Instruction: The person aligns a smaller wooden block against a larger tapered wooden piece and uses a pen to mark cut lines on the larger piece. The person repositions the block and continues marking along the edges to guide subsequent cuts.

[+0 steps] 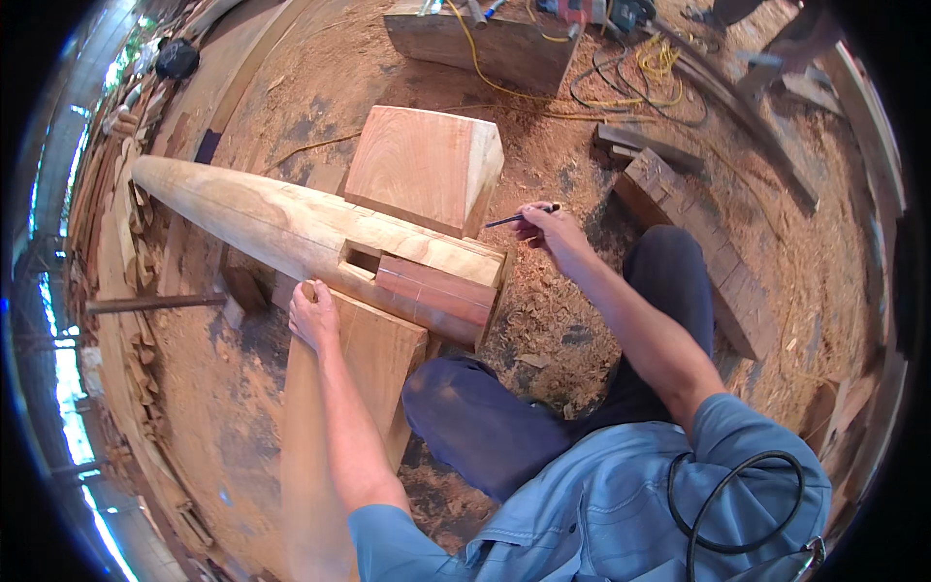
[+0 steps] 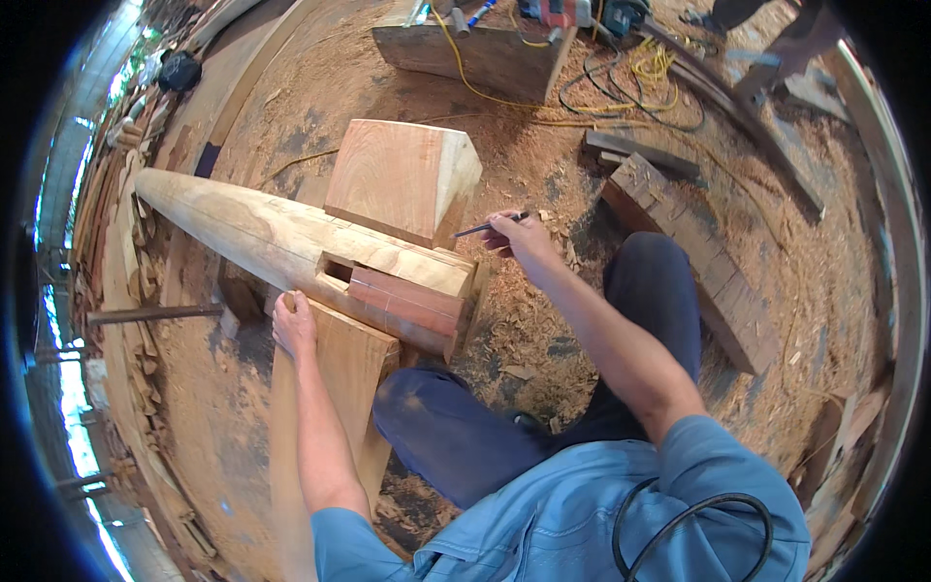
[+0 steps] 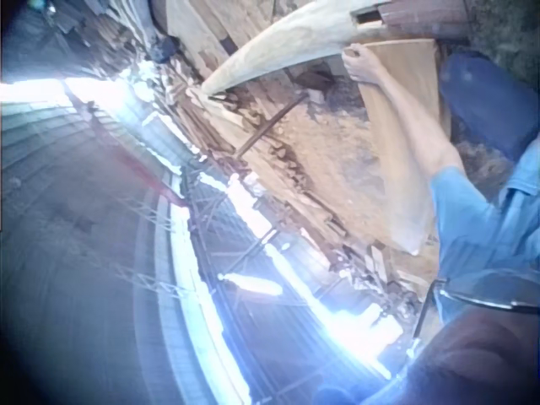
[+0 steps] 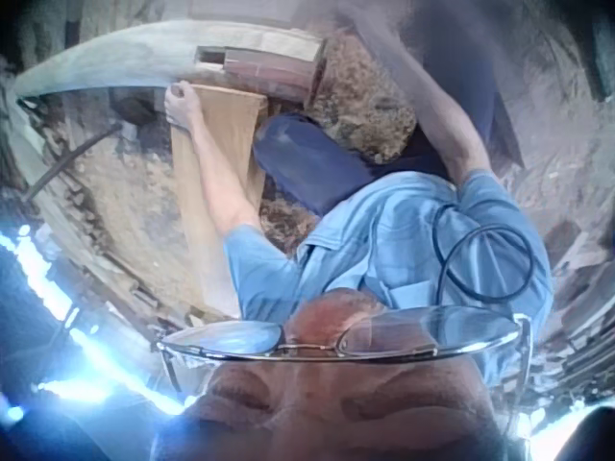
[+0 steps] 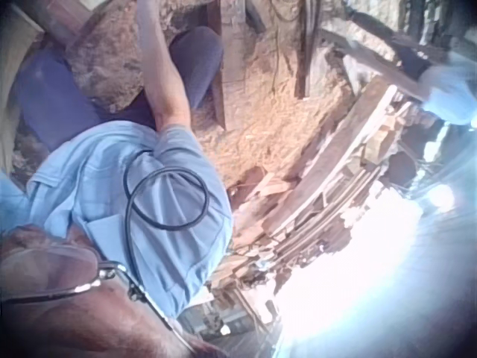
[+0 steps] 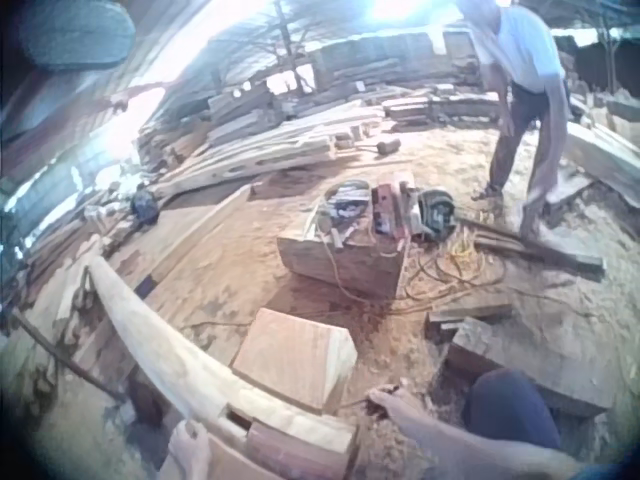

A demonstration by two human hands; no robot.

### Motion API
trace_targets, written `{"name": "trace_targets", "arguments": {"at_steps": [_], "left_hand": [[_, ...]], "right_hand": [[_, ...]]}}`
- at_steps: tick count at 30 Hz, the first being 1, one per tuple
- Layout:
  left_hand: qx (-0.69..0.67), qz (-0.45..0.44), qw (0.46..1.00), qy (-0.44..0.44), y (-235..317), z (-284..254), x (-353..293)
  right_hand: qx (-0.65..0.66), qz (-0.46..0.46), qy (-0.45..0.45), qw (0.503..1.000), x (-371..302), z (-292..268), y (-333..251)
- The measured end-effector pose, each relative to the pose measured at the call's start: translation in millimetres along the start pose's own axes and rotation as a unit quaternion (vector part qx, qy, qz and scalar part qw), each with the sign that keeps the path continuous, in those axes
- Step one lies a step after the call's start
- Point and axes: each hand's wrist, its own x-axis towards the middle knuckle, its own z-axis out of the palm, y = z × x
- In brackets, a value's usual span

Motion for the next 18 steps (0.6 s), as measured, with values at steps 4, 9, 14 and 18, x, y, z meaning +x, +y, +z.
{"name": "trace_targets", "arguments": {"at_steps": [4, 9, 14, 18], "left_hand": [[0.011, 0.009, 1.000, 0.003, -1, 1, 2], [0.022, 0.018, 1.000, -0.003, -6, 5, 5], [0.005, 0.028, 1.000, 0.002, -12, 9, 9], [-0.017, 0.038, 0.999, 0.002, -15, 10, 11]], "right_hand": [[0.144, 0.060, -0.056, 0.986, 14, 7, 58], [0.174, 0.050, -0.059, 0.982, 33, 12, 84], [0.121, -0.002, 0.013, 0.993, 42, 4, 80], [0.044, -0.032, 0.044, 0.998, 14, 20, 58]]}}
